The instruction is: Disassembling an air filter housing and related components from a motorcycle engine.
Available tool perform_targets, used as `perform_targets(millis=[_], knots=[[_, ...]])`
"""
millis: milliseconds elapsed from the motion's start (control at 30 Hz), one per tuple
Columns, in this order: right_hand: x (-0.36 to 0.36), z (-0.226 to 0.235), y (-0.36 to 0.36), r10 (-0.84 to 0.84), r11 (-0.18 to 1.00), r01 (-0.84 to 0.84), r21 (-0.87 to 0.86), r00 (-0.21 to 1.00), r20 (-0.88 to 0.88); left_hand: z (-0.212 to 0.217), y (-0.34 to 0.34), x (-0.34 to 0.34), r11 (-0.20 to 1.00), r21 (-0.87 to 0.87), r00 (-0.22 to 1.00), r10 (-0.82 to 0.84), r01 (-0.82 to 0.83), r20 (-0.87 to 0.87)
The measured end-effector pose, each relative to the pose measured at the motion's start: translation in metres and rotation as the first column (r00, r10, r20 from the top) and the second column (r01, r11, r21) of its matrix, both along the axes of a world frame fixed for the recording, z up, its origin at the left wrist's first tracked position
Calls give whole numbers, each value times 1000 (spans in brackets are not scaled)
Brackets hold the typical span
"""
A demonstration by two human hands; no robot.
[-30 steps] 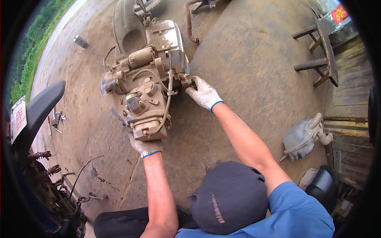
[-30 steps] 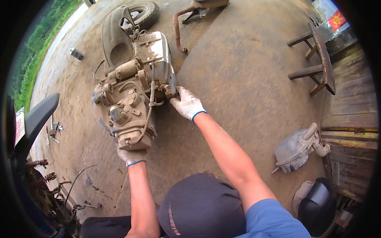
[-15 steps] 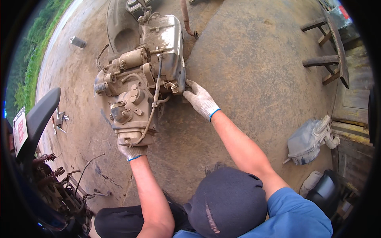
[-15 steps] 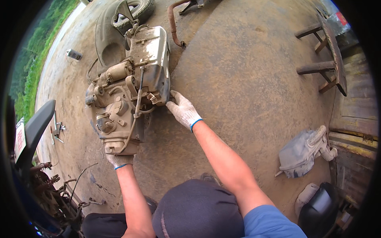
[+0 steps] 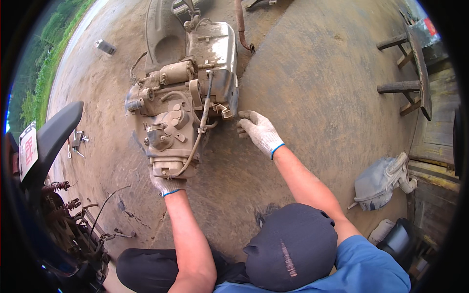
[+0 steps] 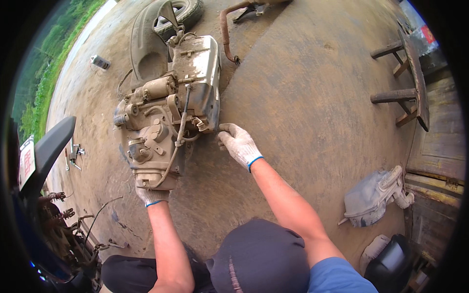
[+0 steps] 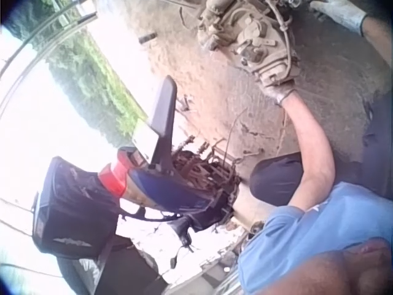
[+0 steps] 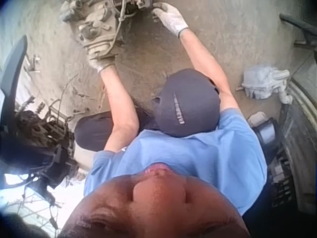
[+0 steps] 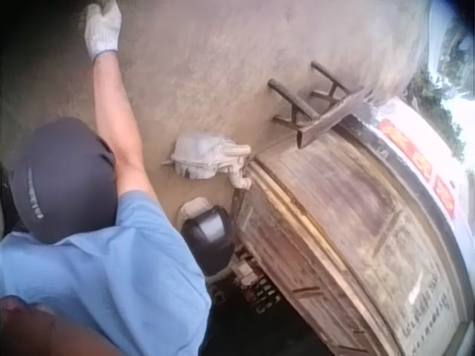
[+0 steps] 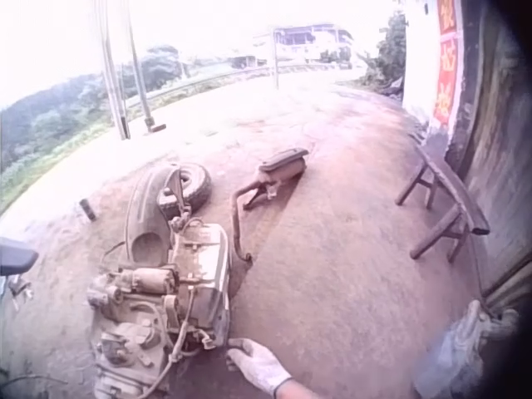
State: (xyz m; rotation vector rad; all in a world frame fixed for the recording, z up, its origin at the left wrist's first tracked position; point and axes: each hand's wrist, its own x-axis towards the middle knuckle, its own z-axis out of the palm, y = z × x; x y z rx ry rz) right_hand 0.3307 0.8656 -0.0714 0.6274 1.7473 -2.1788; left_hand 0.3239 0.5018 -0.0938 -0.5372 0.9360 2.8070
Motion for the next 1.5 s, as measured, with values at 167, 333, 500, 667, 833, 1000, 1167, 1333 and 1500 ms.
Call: perform_targets(millis=[167, 333, 500, 667, 833, 1000, 1167, 1333, 1500], knots=[[-26, 32, 36, -34, 986, 57, 156, 989, -146, 25, 28, -7, 976, -47, 954, 217, -212, 206], [-76, 122, 37, 203, 846, -32, 532, 942, -266, 17, 6, -21, 937, -184, 896, 341, -298, 285], [-109, 231, -11, 641, 329, -250, 911, 767, -21, 20, 0, -34, 847, -473, 928, 345, -242, 143], [-112, 266, -39, 789, -138, -227, 964, 564, 246, 99, 20, -58, 436, -875, 966, 45, 209, 254], [-86, 295, -74, 720, -177, -316, 932, 604, 341, 90, 11, -64, 492, -855, 978, 33, 165, 208], [-68, 285, -98, 655, -53, -461, 886, 654, 379, 82, 13, -71, 463, -881, 987, 71, 96, 145], [-97, 259, -96, 642, -137, -559, 818, 578, 503, 87, 18, -73, 359, -929, 982, 125, 91, 144], [-127, 230, -99, 632, -53, -455, 889, 674, 383, 81, 14, -71, 379, -921, 982, 119, 90, 145], [-140, 209, -103, 656, -17, -331, 944, 709, 260, 81, 15, -70, 393, -919, 987, 126, 43, 100]])
